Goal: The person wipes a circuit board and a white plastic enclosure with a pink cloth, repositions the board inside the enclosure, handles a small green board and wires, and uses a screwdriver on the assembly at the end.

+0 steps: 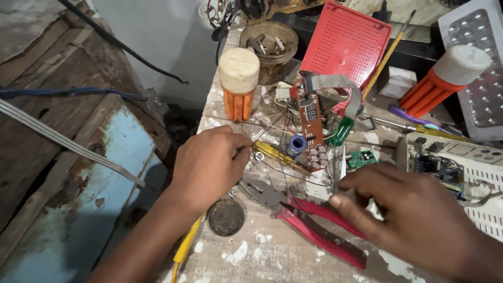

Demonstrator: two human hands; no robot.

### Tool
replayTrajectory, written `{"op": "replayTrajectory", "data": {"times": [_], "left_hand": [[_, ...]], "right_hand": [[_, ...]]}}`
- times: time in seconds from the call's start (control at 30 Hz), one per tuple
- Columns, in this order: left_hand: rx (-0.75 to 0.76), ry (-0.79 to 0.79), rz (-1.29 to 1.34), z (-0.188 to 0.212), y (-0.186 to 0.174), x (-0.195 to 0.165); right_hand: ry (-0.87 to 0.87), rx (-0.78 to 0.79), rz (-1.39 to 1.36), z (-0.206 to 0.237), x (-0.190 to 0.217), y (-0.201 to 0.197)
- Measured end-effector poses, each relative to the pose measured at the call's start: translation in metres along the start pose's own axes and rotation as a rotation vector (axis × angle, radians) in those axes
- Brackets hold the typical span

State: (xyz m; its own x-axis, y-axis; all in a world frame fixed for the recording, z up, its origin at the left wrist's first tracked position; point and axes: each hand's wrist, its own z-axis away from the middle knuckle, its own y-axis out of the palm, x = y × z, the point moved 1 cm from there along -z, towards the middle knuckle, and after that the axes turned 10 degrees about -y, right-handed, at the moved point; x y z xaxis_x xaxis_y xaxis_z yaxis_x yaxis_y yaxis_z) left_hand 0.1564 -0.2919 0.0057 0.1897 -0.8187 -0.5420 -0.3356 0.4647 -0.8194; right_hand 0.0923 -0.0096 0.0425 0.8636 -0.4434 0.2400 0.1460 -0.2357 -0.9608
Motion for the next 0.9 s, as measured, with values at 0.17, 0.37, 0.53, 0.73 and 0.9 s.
{"op": "replayTrajectory", "data": {"times": [0.17,0.37,0.53,0.73,0.9], "left_hand": [[0.017,-0.011,0.078,-0.008,0.006,-0.005],[0.047,0.015,0.074,-0.013,0.011,-0.01],[0.055,0.002,0.039,-0.015,0.013,-0.018],[0.119,-0.052,0.0,-0.018,0.013,-0.028],[0.129,-0.103,-0.003,-0.016,0.012,-0.03]], "right_hand": [[0.347,0.127,0.113,-0.004,-0.014,-0.017],[0.335,0.114,0.059,-0.008,-0.019,-0.024],[0.24,0.1,0.088,-0.013,-0.018,-0.025],[0.245,0.091,0.047,-0.019,-0.015,-0.023],[0.193,0.096,0.029,-0.018,-0.018,-0.018]]}}
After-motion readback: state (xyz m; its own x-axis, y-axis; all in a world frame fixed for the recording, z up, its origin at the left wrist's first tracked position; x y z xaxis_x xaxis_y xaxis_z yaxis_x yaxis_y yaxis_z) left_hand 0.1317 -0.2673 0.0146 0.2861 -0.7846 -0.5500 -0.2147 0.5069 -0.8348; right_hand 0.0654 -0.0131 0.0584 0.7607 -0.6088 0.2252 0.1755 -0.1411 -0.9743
